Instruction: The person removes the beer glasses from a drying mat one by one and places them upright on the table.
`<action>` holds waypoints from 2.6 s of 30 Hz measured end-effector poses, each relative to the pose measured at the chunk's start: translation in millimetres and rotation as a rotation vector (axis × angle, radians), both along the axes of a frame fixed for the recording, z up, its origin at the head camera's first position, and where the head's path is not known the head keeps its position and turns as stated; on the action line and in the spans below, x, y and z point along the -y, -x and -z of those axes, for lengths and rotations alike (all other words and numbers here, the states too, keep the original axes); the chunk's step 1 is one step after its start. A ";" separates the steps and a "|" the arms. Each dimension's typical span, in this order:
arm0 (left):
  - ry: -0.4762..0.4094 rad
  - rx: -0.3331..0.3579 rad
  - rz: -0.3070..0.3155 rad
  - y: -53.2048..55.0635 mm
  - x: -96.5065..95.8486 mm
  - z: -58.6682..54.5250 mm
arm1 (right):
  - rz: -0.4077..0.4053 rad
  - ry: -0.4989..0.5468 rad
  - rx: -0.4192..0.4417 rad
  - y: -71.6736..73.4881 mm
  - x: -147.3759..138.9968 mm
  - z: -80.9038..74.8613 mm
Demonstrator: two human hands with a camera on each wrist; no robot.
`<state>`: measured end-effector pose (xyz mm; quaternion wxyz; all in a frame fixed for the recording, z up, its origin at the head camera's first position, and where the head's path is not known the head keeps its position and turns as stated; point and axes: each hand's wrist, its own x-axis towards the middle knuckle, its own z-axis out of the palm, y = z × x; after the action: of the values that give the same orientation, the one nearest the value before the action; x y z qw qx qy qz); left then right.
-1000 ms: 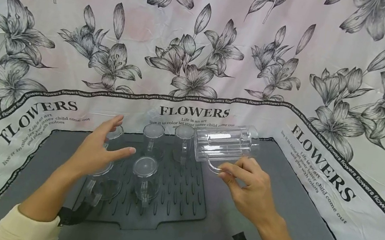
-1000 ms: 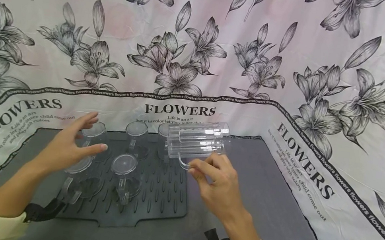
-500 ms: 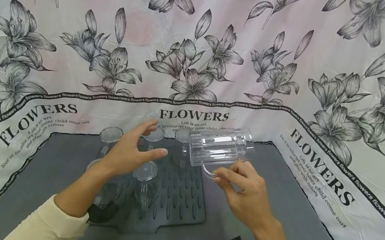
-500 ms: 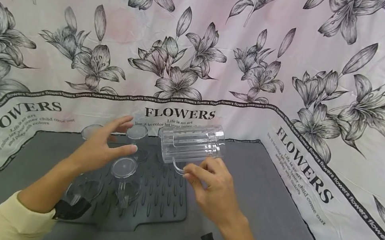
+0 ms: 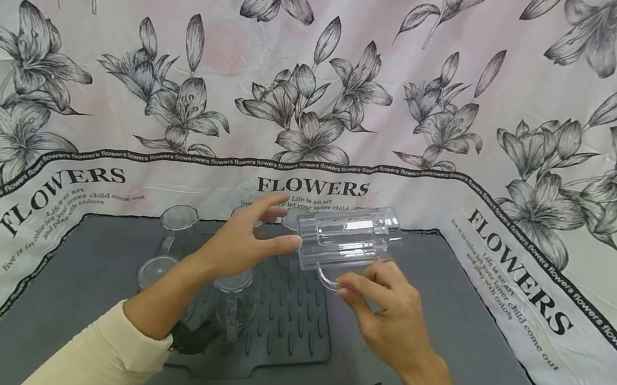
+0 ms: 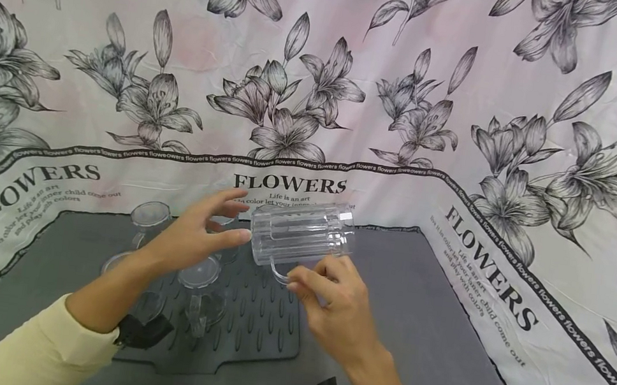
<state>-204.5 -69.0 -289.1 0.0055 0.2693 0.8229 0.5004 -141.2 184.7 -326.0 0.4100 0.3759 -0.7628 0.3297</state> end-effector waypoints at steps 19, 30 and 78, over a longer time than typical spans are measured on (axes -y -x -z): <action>0.000 0.120 0.067 1.6 -11.0 7.6 | -0.050 0.007 -0.055 -0.2 4.0 1.4; -0.109 0.175 0.034 -0.5 -12.5 9.8 | -0.050 -0.008 -0.046 0.4 5.8 4.3; -0.115 0.180 0.077 -4.2 -13.4 22.9 | -0.968 0.672 1.138 -11.4 -12.7 -16.6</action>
<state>-200.3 -55.6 -312.0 0.0831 0.2544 0.7781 0.5683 -129.8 197.4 -309.4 -0.1369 0.2955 -0.4679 0.8216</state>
